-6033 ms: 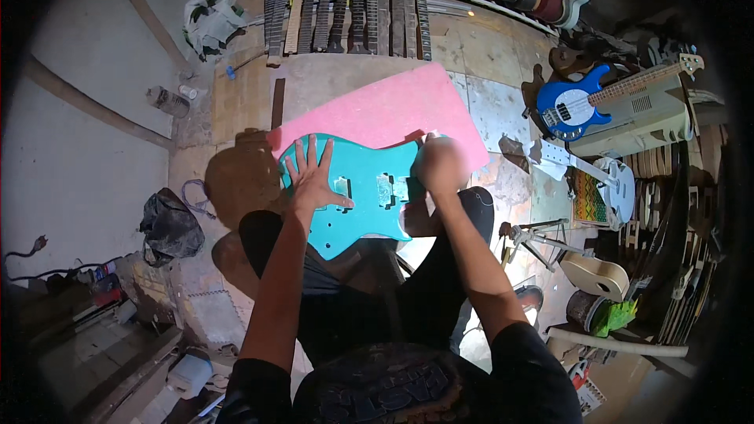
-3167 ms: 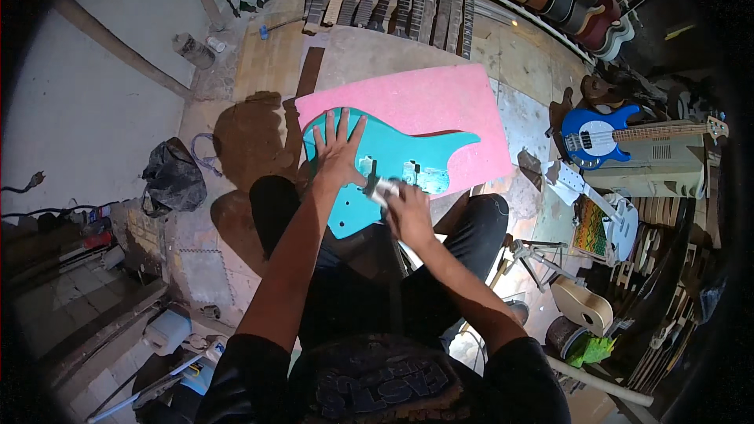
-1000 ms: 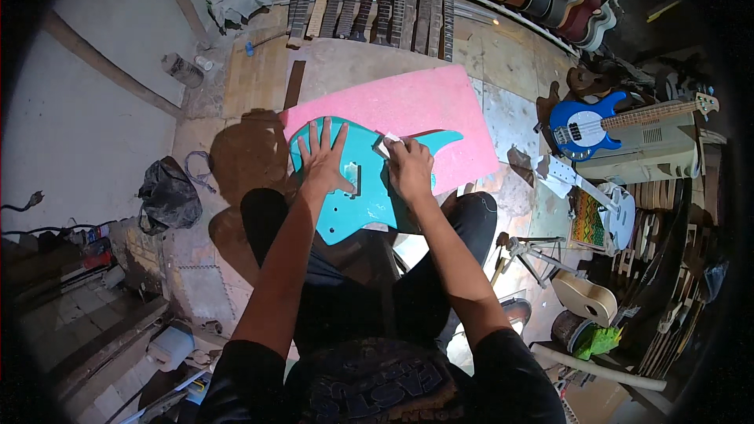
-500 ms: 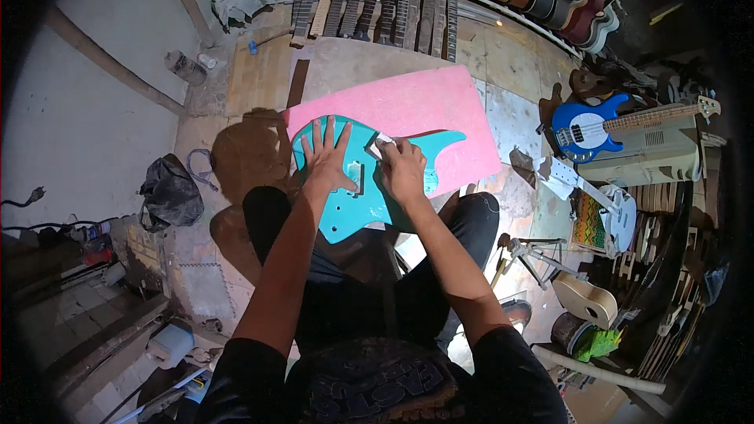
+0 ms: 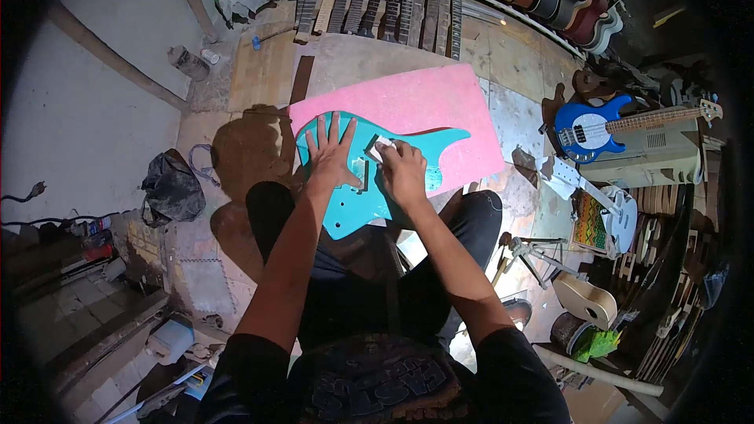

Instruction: The person sands the flat surface and the contoured edges of a teal guitar body using a sanding block, then wipes the dust away with a cloth.

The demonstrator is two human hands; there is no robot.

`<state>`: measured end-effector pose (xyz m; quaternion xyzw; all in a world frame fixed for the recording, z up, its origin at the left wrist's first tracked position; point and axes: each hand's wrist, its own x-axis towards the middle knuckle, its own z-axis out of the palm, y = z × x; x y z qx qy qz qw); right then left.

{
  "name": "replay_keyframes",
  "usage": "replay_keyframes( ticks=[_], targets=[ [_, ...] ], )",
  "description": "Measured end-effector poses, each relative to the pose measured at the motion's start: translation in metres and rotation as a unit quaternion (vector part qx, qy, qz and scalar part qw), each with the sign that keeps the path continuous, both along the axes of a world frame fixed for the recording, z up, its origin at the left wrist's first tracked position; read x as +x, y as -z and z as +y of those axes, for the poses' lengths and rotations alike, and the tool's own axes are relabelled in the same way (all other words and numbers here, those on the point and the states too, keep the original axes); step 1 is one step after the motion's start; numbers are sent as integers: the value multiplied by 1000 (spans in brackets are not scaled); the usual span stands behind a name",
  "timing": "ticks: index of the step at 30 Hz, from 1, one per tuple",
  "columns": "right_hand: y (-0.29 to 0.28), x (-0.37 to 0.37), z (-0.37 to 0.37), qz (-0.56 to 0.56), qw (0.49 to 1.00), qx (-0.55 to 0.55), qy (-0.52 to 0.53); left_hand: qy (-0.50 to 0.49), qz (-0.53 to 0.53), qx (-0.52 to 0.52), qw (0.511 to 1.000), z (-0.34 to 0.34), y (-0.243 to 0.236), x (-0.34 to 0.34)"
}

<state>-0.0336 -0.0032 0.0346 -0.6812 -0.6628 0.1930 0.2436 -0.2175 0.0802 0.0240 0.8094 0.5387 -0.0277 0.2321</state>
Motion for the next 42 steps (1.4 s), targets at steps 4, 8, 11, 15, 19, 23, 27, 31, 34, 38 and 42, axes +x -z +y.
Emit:
replay_keyframes(
  ticks=[4,8,11,15,19,23,27,31,34,38,42],
  targets=[
    [6,-20,-72,-16,997,38,-68,-1,36,16,999,1,5,-4],
    [-4,-19,-91,-28,994,11,-109,-5,21,8,1000,0,1,-3],
    [-2,-5,-37,-34,992,101,-73,0,20,19,1000,-1,9,0],
    [-5,-10,-18,-9,998,68,1,-5,5,-1,1000,0,-2,1],
    [3,-32,-96,-20,997,1,-68,-3,13,12,1000,0,4,-3],
    [-6,-30,-95,-31,994,-27,-98,-4,1,28,1000,0,4,-9],
    [-5,-12,-30,-1,1000,23,-6,3,2,22,1000,1,6,-1],
    [-3,-23,-48,-42,998,37,4,-4,-2,0,1000,1,2,-3],
    [2,-40,-113,-46,996,-13,-74,-4,-1,8,1000,-1,1,-4],
    [4,-27,-98,-41,995,0,-94,0,-6,23,1000,0,3,-3],
    [0,-8,-37,-16,1000,4,1,1,1,21,1000,0,4,0]
  ],
)
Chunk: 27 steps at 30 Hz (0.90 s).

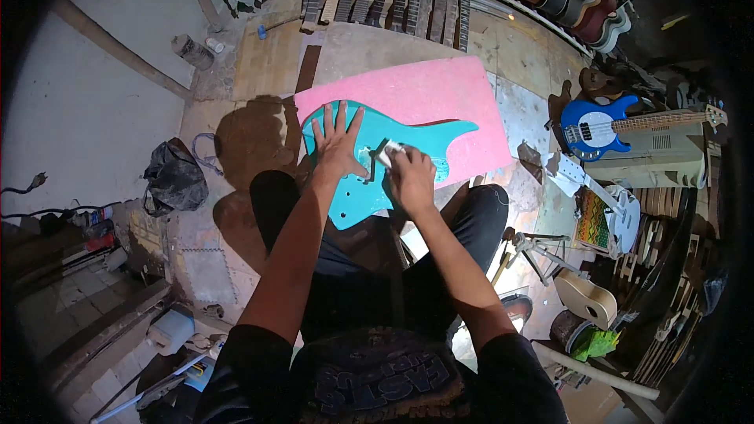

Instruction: The person sands the flat surface and the contoured edges of a teal guitar body using a sanding block, then wipes the dust away with a cloth.

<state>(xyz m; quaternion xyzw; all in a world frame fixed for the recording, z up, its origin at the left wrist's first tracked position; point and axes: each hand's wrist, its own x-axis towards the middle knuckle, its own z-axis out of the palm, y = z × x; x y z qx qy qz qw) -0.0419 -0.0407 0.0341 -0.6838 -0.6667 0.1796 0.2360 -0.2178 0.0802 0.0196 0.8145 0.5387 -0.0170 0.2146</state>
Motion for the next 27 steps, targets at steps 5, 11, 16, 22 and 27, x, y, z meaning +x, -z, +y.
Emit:
replay_keyframes(
  ticks=[5,11,16,22,27],
  targets=[
    [3,-35,-49,-57,998,3,7,-4,4,-13,1000,3,-3,-3],
    [7,-30,-61,-42,997,-3,-61,-6,4,-14,1000,-1,-3,-4],
    [1,-9,-9,-30,998,-16,50,-5,3,-13,1000,-1,-5,1],
    [0,-61,-96,-40,994,-46,-93,-11,4,-8,1000,-1,-3,-3],
    [6,-30,-51,-47,998,-36,-15,-8,-1,1,1000,-1,5,-4]
  ],
)
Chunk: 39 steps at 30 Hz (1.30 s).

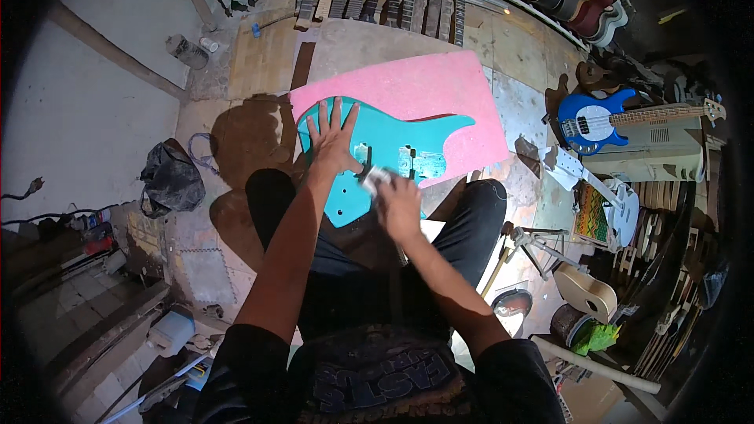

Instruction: The person sands the flat surface and the contoured edges of a teal guitar body using a sanding block, then wipes the dust away with a cloth.

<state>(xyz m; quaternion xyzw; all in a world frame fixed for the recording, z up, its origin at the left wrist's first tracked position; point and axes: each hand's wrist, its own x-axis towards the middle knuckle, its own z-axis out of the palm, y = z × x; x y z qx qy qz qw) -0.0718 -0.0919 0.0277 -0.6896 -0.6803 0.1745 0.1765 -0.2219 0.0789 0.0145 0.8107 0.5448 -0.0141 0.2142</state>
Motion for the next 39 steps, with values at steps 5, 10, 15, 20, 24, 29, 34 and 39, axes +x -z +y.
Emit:
replay_keyframes(
  ticks=[5,10,15,20,24,29,34,39],
  targets=[
    [-10,6,28,-10,996,17,88,1,9,-6,1000,2,-5,4],
    [-5,-27,-35,20,999,28,-30,6,33,-44,998,3,-16,4],
    [-1,1,5,7,999,37,21,3,32,-47,998,3,-11,4],
    [-9,7,20,-11,996,30,85,5,25,-43,999,4,-13,5],
    [-8,-9,-37,21,1000,-7,-11,-2,21,-28,999,2,-13,4],
    [-5,32,-2,-4,998,24,60,-5,19,-23,1000,-1,-14,4],
    [5,35,-19,-21,997,28,69,-2,23,-26,999,2,-16,8],
    [-11,28,-43,-3,999,28,29,-3,15,-21,1000,1,-14,3]
  ],
)
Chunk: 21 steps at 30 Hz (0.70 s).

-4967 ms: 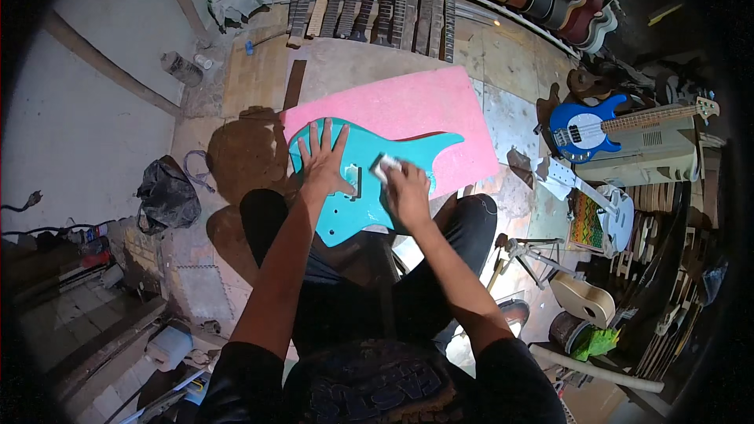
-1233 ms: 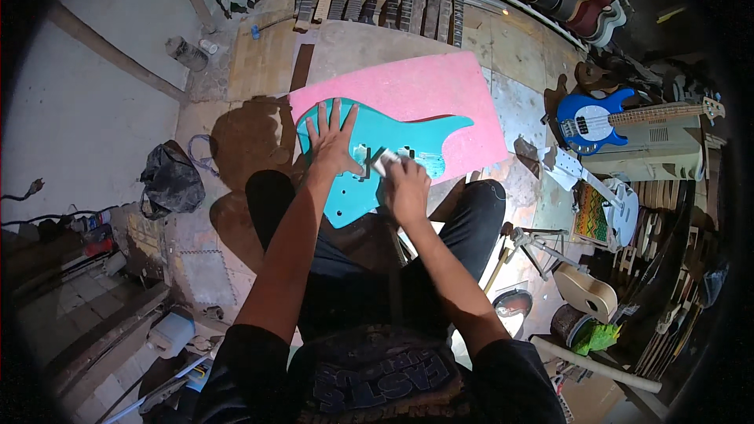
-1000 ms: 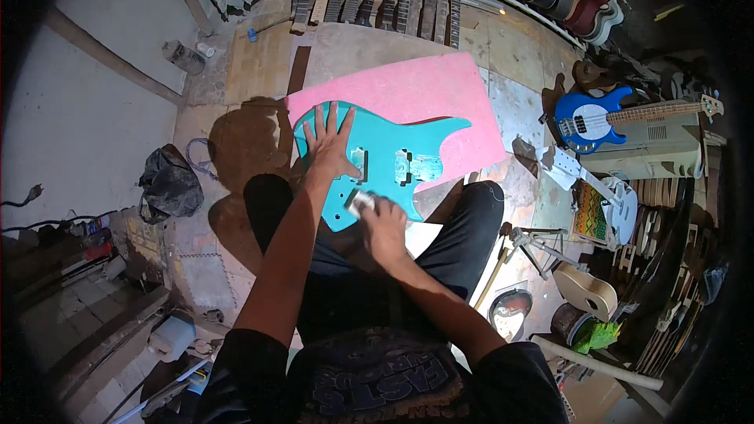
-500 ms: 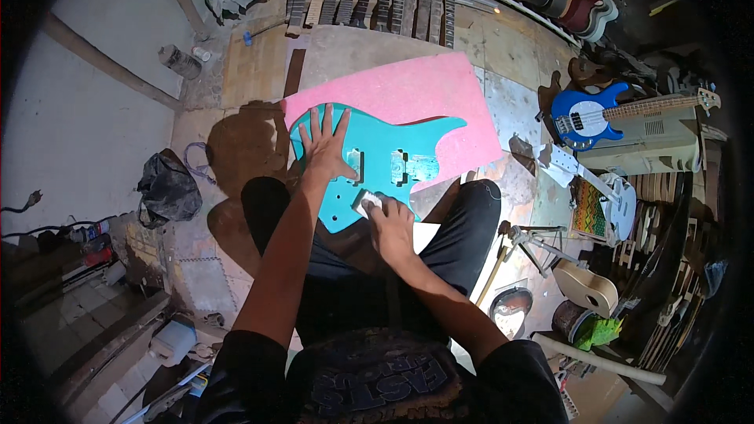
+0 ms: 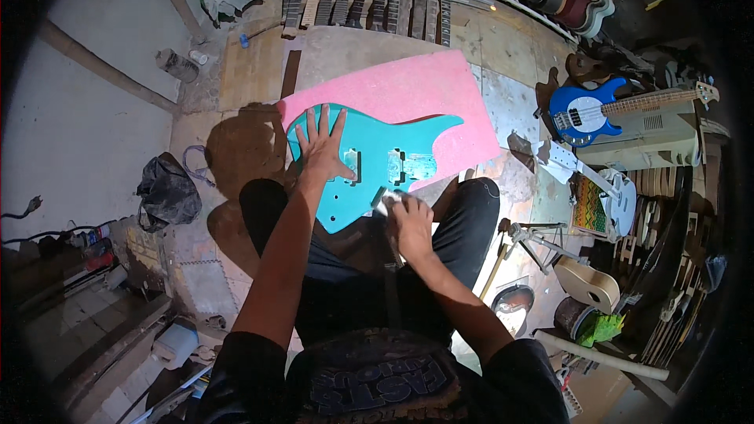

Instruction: The person sands the flat surface and the contoured edges of a teal guitar body using a sanding block, then wipes the dust away with a cloth.

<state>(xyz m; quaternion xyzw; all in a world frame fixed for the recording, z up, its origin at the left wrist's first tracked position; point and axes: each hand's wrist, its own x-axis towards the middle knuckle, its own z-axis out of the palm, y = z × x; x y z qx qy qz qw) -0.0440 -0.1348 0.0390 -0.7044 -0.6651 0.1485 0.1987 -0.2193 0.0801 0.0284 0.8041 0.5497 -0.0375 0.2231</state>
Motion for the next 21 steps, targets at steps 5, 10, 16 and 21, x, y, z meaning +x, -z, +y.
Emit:
replay_keyframes(
  ticks=[5,10,16,21],
  targets=[
    [4,30,51,0,997,-8,73,3,-2,-5,1000,1,0,4],
    [14,11,-13,-17,999,-32,24,0,1,-10,1000,1,1,4],
    [4,30,40,-32,998,-19,47,5,11,-31,999,2,-3,3],
    [15,20,12,-59,997,15,45,-1,8,-16,1000,1,1,5]
  ],
)
